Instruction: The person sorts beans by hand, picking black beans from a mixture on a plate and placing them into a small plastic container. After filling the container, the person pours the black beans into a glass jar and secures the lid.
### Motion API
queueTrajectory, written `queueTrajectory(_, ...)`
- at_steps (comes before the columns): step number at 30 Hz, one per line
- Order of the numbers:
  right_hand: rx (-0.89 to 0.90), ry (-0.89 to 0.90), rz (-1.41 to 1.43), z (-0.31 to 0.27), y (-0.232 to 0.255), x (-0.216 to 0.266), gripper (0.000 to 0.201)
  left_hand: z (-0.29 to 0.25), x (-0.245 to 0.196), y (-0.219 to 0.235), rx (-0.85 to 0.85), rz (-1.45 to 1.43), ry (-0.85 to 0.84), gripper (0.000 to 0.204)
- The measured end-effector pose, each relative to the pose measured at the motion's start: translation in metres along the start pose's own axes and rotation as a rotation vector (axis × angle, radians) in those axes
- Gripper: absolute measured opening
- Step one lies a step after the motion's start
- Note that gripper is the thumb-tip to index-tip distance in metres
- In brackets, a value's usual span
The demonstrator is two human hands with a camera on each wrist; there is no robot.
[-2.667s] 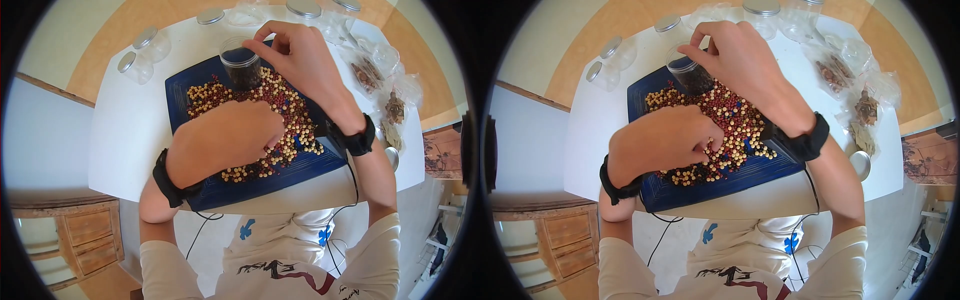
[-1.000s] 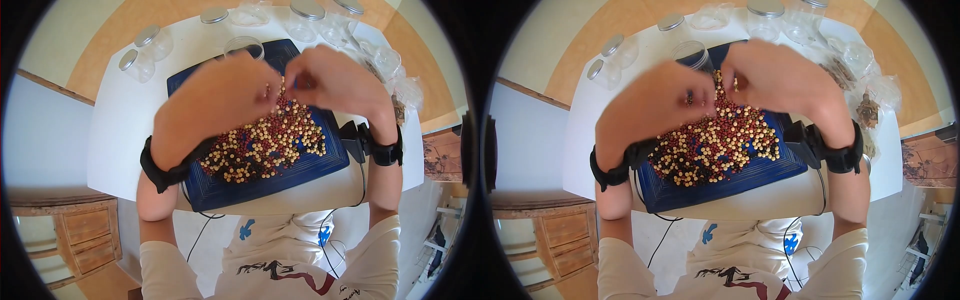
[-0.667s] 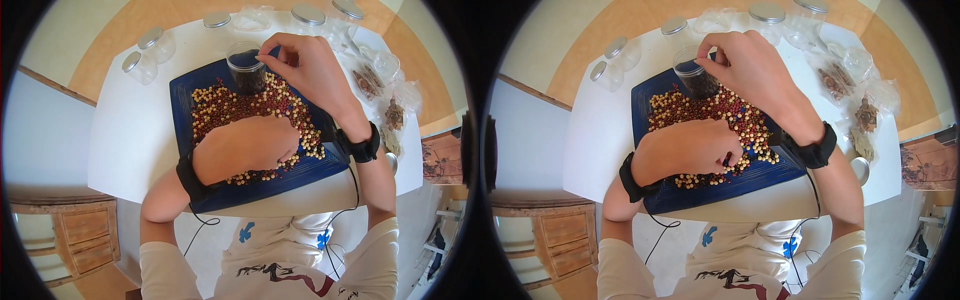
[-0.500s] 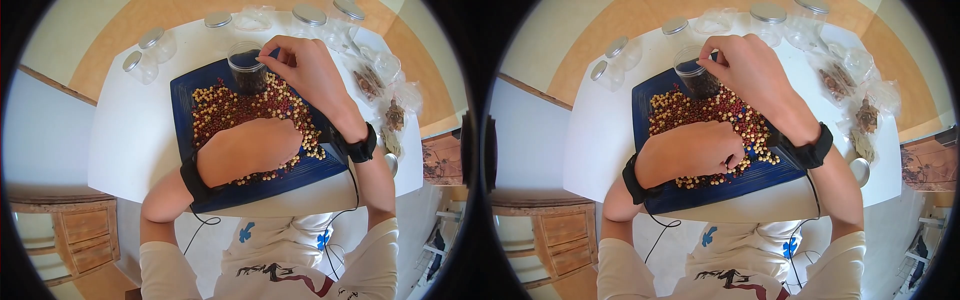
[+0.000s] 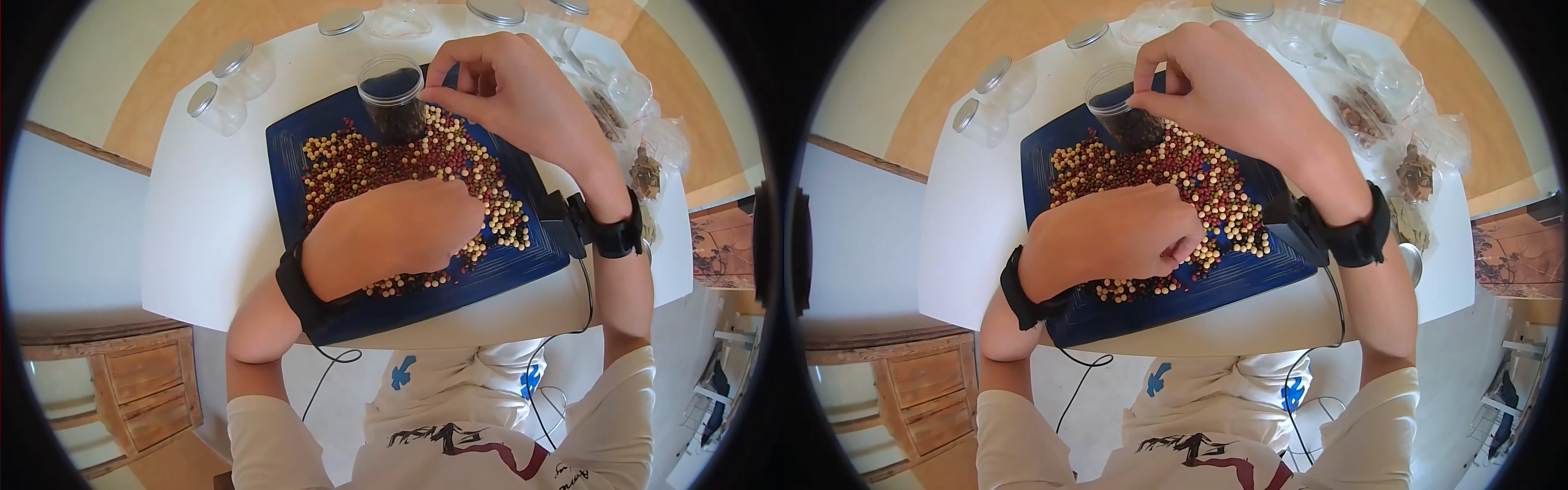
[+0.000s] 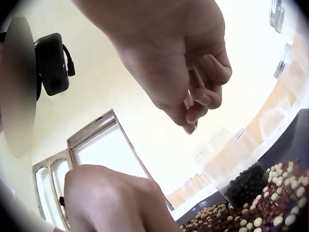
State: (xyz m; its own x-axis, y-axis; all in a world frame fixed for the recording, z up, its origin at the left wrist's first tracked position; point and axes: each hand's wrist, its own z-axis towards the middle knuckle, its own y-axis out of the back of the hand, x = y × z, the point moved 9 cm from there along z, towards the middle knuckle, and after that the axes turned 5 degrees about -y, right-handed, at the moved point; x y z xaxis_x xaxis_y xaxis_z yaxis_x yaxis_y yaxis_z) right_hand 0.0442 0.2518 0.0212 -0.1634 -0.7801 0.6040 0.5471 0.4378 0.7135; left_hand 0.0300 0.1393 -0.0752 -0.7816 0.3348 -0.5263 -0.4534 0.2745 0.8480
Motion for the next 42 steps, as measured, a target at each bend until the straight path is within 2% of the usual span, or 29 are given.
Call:
queueTrajectory(3, 0.094, -0.02, -0.035, -0.003, -0.003, -0.001, 0.014, -0.002, -0.001, 0.002, -0.039, 0.019, -0.065, 0.01)
queueTrajectory(6, 0.146, 0.014, -0.065, -0.007, -0.004, 0.003, 0.015, 0.002, 0.001, -0.001, 0.049, 0.023, 0.003, 0.01)
queueTrajectory(8, 0.242, -0.018, -0.137, -0.01, -0.012, 0.001, 0.016, 0.002, 0.004, -0.003, 0.044, 0.008, -0.003, 0.01)
queueTrajectory(11, 0.291, -0.042, -0.154, -0.012, -0.016, -0.004, 0.017, 0.001, 0.007, -0.005, 0.025, -0.001, -0.019, 0.011)
queueTrajectory(12, 0.291, -0.043, -0.153, -0.013, -0.018, -0.007, 0.017, 0.001, 0.007, -0.004, 0.011, 0.004, -0.027, 0.011)
queueTrajectory(14, 0.195, 0.093, -0.128, -0.016, -0.015, -0.004, 0.012, 0.002, 0.006, -0.005, 0.028, 0.011, -0.025, 0.011)
queueTrajectory(18, 0.198, 0.097, -0.142, -0.022, -0.009, -0.003, 0.013, 0.003, 0.009, -0.006, 0.054, 0.0, -0.016, 0.01)
queueTrajectory(20, 0.392, -0.074, -0.195, -0.022, -0.016, -0.008, 0.019, 0.004, 0.011, -0.007, 0.034, 0.007, -0.012, 0.008)
queueTrajectory(23, 0.359, 0.015, -0.19, -0.026, -0.017, -0.006, 0.019, 0.009, 0.011, -0.006, 0.046, 0.022, -0.001, 0.005)
queueTrajectory(27, 0.34, 0.04, -0.179, -0.031, -0.014, -0.008, 0.019, 0.009, 0.01, -0.002, 0.048, 0.055, 0.049, 0.005)
queueTrajectory(29, 0.531, -0.059, -0.178, -0.037, -0.027, -0.02, 0.02, 0.007, 0.013, -0.002, 0.059, 0.029, 0.048, 0.005)
queueTrajectory(33, 0.669, -0.082, -0.252, -0.045, -0.038, -0.023, 0.021, 0.007, 0.013, -0.001, 0.085, -0.003, 0.074, 0.003)
queueTrajectory(35, 0.875, -0.21, -0.233, -0.062, -0.054, -0.038, 0.027, 0.004, 0.014, 0.0, 0.043, -0.011, 0.071, 0.003)
queueTrajectory(36, 0.875, -0.211, -0.233, -0.066, -0.056, -0.04, 0.027, 0.003, 0.015, 0.002, 0.0, -0.02, 0.067, 0.004)
queueTrajectory(38, 0.67, -0.115, -0.148, -0.064, -0.049, -0.031, 0.028, 0.002, 0.013, 0.003, -0.022, 0.002, 0.057, 0.004)
queueTrajectory(42, 0.705, -0.096, -0.255, -0.07, -0.058, -0.031, 0.03, 0.002, 0.011, 0.006, -0.046, 0.03, 0.047, 0.005)
